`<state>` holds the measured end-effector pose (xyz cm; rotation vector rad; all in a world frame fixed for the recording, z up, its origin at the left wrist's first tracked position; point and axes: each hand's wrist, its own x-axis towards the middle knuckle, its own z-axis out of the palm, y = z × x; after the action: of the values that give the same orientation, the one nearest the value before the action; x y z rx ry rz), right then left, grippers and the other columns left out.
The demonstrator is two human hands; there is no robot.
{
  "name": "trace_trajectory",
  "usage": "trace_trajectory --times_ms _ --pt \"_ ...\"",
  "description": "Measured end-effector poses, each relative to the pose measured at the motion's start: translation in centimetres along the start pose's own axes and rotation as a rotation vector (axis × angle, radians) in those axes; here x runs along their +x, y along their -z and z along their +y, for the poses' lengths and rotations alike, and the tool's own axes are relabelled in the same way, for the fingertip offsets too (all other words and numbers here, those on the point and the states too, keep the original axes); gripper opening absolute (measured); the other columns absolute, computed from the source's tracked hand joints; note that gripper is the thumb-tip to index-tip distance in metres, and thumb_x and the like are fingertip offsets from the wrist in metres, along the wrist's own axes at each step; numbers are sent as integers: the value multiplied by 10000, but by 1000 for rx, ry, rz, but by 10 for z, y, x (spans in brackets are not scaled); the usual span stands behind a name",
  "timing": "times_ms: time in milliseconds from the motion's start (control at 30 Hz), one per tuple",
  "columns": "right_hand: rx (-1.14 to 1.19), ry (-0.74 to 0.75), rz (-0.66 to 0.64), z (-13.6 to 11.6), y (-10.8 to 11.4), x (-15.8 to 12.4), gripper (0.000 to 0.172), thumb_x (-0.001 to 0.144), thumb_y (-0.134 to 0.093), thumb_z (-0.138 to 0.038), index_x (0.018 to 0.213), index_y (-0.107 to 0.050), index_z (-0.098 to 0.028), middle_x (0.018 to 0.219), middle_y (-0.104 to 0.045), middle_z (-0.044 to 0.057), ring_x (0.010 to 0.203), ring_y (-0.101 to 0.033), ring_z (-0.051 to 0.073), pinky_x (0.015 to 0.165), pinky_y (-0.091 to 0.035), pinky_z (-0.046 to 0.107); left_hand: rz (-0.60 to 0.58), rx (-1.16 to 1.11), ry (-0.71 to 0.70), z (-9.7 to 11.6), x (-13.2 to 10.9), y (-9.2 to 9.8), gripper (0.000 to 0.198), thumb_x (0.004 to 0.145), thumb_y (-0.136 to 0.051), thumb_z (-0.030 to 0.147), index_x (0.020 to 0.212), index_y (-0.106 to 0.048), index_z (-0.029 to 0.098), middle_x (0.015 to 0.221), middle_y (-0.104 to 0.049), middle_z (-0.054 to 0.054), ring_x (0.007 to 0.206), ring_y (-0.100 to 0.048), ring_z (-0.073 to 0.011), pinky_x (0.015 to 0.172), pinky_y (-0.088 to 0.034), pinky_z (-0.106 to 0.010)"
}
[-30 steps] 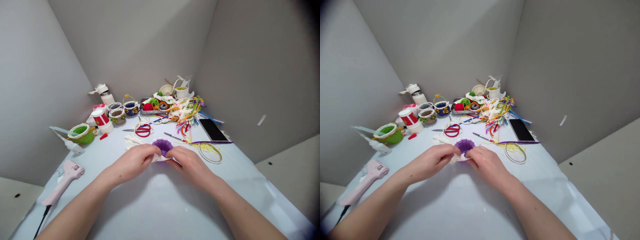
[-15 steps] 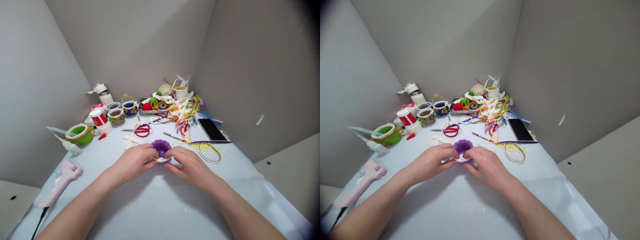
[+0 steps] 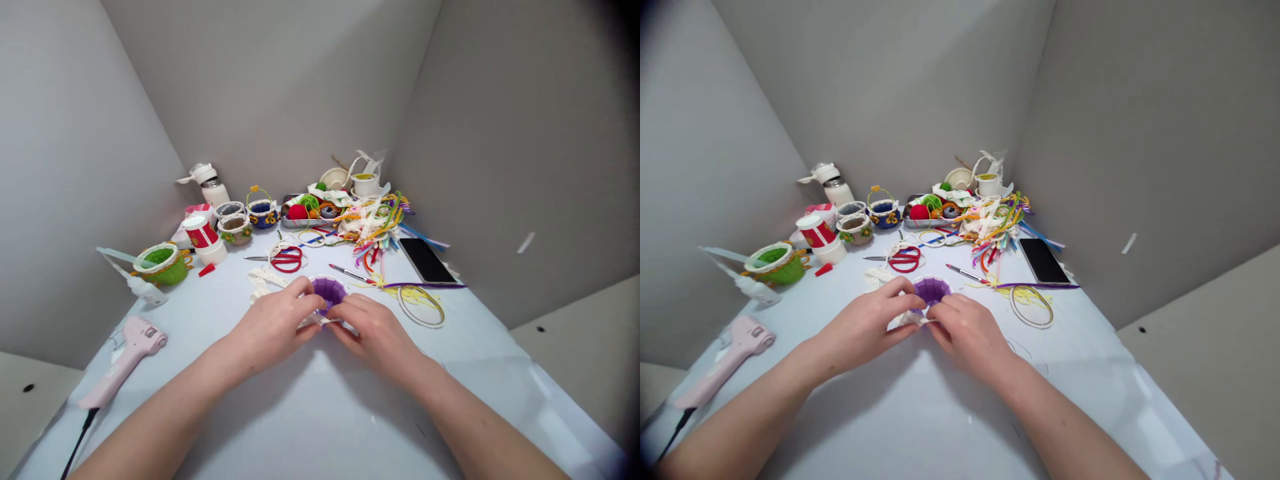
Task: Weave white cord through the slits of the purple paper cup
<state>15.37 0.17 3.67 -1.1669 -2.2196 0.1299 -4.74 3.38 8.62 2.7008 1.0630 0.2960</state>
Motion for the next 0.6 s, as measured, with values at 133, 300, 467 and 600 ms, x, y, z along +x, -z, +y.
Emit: trace_trajectory --times_ms 133,300,467,600 --pt "11 -25 -16 1 0 0 78 887 -568 -175 876 -644 -167 803 -645 45 781 -581 171 677 -412 271 50 -49 -81 -4 5 -12 112 891 -570 225 983 -630 204 1049 -634 -30 900 -633 -171 751 -493 -274" --pt "91 -64 -42 3 11 0 117 852 -613 -171 966 -638 -187 899 -673 37 843 -601 168 735 -436 274 83 -84 -132 -11 10 -21 124 887 -557 196 951 -663 198 963 -678 -40 932 -630 -190 799 -495 -292" --pt "99 -63 -44 4 15 0 116 832 -615 -152 939 -631 -193 866 -661 24 831 -590 165 729 -428 273 106 -99 -143 -10 11 -22 124 879 -550 184 927 -664 192 964 -674 -47 921 -623 -188 793 -497 -291" --pt "80 -61 -57 4 9 -2 65 844 -589 -147 885 -629 -179 842 -652 36 808 -583 170 710 -426 278 83 -92 -129 -3 9 -19 132 860 -570 195 962 -654 192 1001 -663 -51 936 -617 -197 808 -499 -310"
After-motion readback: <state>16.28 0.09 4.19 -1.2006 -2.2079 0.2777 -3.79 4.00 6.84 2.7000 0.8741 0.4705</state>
